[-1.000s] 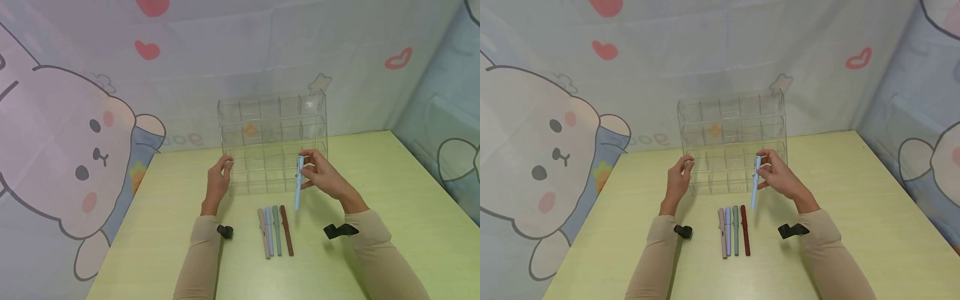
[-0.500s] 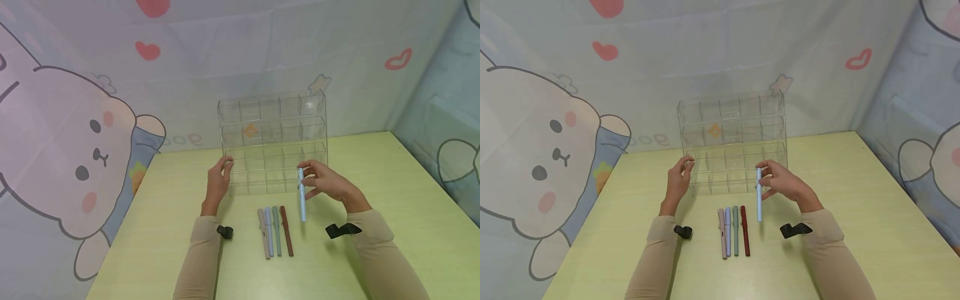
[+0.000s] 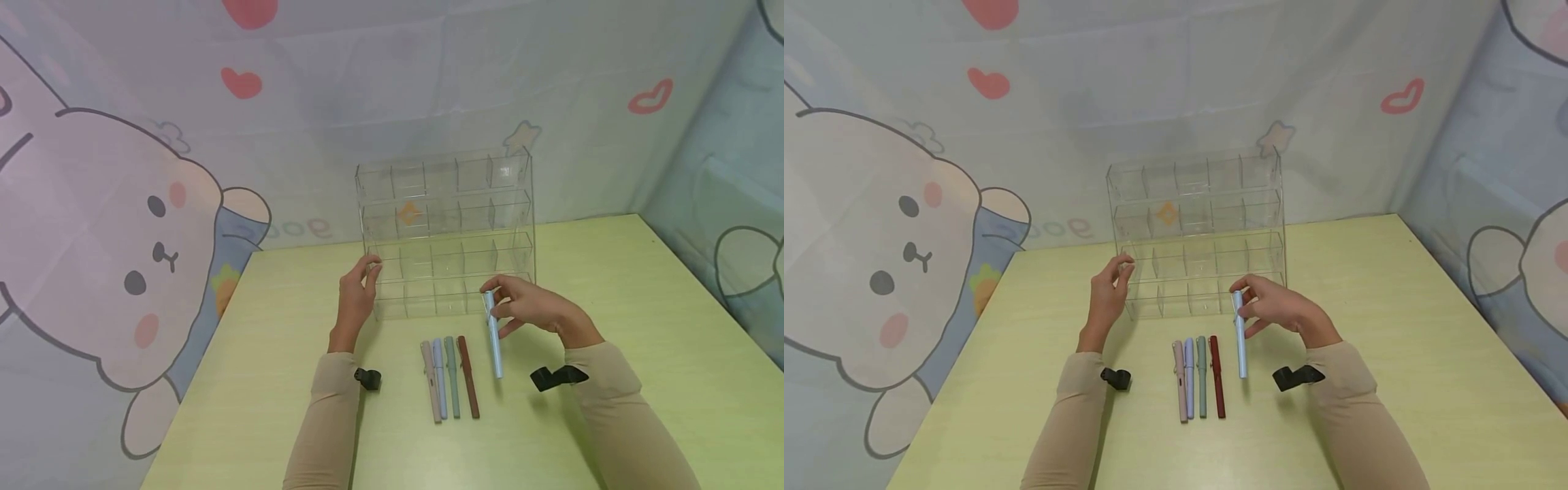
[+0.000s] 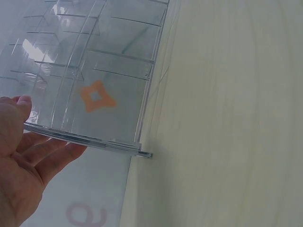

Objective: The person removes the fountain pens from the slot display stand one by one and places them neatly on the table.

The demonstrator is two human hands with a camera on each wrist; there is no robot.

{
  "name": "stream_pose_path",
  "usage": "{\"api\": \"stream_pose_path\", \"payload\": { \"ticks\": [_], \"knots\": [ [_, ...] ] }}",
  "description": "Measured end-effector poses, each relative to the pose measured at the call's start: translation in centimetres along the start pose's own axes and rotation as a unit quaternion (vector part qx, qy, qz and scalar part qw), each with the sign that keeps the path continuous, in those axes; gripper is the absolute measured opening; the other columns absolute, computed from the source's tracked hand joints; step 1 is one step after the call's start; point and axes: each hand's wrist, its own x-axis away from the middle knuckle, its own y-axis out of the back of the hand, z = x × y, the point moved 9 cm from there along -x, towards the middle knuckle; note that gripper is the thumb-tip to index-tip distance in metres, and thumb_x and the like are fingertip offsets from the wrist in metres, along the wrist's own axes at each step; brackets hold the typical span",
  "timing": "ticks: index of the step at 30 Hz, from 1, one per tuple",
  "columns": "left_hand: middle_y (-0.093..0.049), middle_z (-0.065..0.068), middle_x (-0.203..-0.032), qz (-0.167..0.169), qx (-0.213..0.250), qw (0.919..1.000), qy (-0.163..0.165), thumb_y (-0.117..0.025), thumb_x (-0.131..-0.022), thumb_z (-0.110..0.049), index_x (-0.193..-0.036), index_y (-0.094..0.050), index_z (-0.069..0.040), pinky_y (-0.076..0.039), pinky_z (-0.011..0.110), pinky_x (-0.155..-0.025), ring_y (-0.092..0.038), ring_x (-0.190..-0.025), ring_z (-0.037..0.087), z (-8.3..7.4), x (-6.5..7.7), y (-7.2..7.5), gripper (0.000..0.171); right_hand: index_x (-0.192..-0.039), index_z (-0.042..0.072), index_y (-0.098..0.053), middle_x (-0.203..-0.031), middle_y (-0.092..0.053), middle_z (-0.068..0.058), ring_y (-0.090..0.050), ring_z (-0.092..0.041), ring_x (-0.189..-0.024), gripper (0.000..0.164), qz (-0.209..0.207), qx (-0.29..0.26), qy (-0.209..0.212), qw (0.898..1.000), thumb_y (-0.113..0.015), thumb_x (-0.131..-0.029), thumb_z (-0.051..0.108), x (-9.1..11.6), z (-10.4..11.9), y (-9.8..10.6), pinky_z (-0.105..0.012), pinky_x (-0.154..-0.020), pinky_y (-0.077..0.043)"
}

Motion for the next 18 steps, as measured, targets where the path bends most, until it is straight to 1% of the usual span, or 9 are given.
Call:
{"api": "stream_pose_path", "payload": {
  "ticks": [4, 6, 7, 10, 12, 13, 14, 17, 18],
  "knots": [
    [-0.071, 0.014, -0.112, 0.001, 0.002, 1.0, 0.001, -0.055, -0.105, -0.023, -0.114, -0.064, -0.014, -0.051, 0.051, -0.097, -0.07, -0.097, 0.039, -0.1, 0.1, 0.1, 0.016, -0.139, -0.012, -0.034, -0.113, -0.044, -0.025, -0.059, -0.03, -0.093, 0.049, 0.009, 0.012, -0.017, 1.0, -0.056, -0.095, -0.007, -0.1, -0.4, -0.4, -0.045, -0.079, -0.06],
    [-0.071, 0.014, -0.116, 0.0, 0.001, 1.0, -0.002, -0.055, -0.105, -0.024, -0.114, -0.064, -0.014, -0.052, 0.052, -0.096, -0.068, -0.105, 0.039, -0.1, 0.1, 0.1, 0.016, -0.137, -0.014, -0.035, -0.111, -0.046, -0.025, -0.061, -0.029, -0.091, 0.049, 0.018, 0.021, -0.022, 0.999, -0.057, -0.094, -0.008, -0.1, -0.6, -0.8, -0.044, -0.079, -0.06],
    [-0.071, 0.015, -0.115, 0.001, 0.002, 1.0, -0.001, -0.055, -0.105, -0.024, -0.114, -0.064, -0.014, -0.052, 0.052, -0.095, -0.069, -0.1, 0.039, -0.1, 0.1, 0.1, 0.016, -0.136, -0.015, -0.036, -0.11, -0.047, -0.024, -0.061, -0.029, -0.089, 0.049, 0.022, 0.024, -0.026, 0.999, -0.059, -0.093, -0.008, -0.2, -0.7, -1.0, -0.044, -0.079, -0.06],
    [-0.072, 0.015, -0.104, 0.0, 0.002, 1.0, -0.004, -0.055, -0.105, -0.024, -0.114, -0.065, -0.014, -0.053, 0.053, -0.092, -0.069, -0.095, 0.041, -0.2, 0.1, 0.1, 0.016, -0.134, -0.018, -0.035, -0.106, -0.049, -0.024, -0.063, -0.028, -0.085, 0.051, 0.036, 0.03, -0.033, 0.998, -0.06, -0.09, -0.01, -0.5, -1.1, -1.7, -0.044, -0.078, -0.06],
    [-0.07, 0.014, -0.09, -0.001, 0.004, 1.0, -0.005, -0.055, -0.105, -0.023, -0.114, -0.065, -0.014, -0.055, 0.053, -0.084, -0.069, -0.088, 0.042, -0.2, 0.1, 0.1, 0.016, -0.133, -0.018, -0.037, -0.106, -0.05, -0.024, -0.063, -0.027, -0.084, 0.05, 0.038, 0.031, -0.045, 0.998, -0.06, -0.089, -0.011, -0.6, -1.4, -2.0, -0.044, -0.077, -0.06],
    [-0.068, 0.013, -0.084, -0.002, 0.003, 1.0, -0.005, -0.055, -0.105, -0.023, -0.114, -0.065, -0.014, -0.055, 0.053, -0.082, -0.069, -0.095, 0.042, -0.3, 0.1, 0.1, 0.016, -0.132, -0.017, -0.037, -0.106, -0.05, -0.024, -0.064, -0.027, -0.083, 0.049, 0.038, 0.03, -0.052, 0.997, -0.061, -0.089, -0.011, -0.7, -1.6, -2.1, -0.044, -0.077, -0.06],
    [-0.065, 0.011, -0.077, -0.002, 0.001, 1.0, -0.005, -0.055, -0.105, -0.023, -0.114, -0.064, -0.014, -0.055, 0.052, -0.084, -0.07, -0.092, 0.041, -0.3, 0.0, 0.1, 0.016, -0.132, -0.017, -0.038, -0.107, -0.05, -0.024, -0.064, -0.027, -0.084, 0.049, 0.04, 0.031, -0.058, 0.997, -0.06, -0.09, -0.011, -0.8, -1.9, -2.3, -0.044, -0.076, -0.06],
    [-0.056, 0.01, -0.067, -0.001, 0.003, 1.0, -0.004, -0.055, -0.105, -0.023, -0.114, -0.064, -0.014, -0.055, 0.053, -0.084, -0.066, -0.069, 0.037, -0.2, 0.1, 0.1, 0.016, -0.131, -0.016, -0.04, -0.109, -0.05, -0.024, -0.065, -0.028, -0.084, 0.047, 0.042, 0.033, -0.075, 0.996, -0.061, -0.09, -0.011, -1.1, -2.5, -2.7, -0.043, -0.076, -0.06],
    [-0.058, 0.01, -0.069, -0.003, 0.001, 1.0, -0.007, -0.055, -0.105, -0.023, -0.114, -0.064, -0.015, -0.054, 0.053, -0.089, -0.066, -0.068, 0.036, -0.3, 0.1, 0.1, 0.015, -0.131, -0.016, -0.04, -0.108, -0.051, -0.024, -0.066, -0.028, -0.083, 0.047, 0.044, 0.035, -0.078, 0.995, -0.062, -0.09, -0.01, -1.2, -2.7, -2.9, -0.043, -0.075, -0.06]
  ]
}}
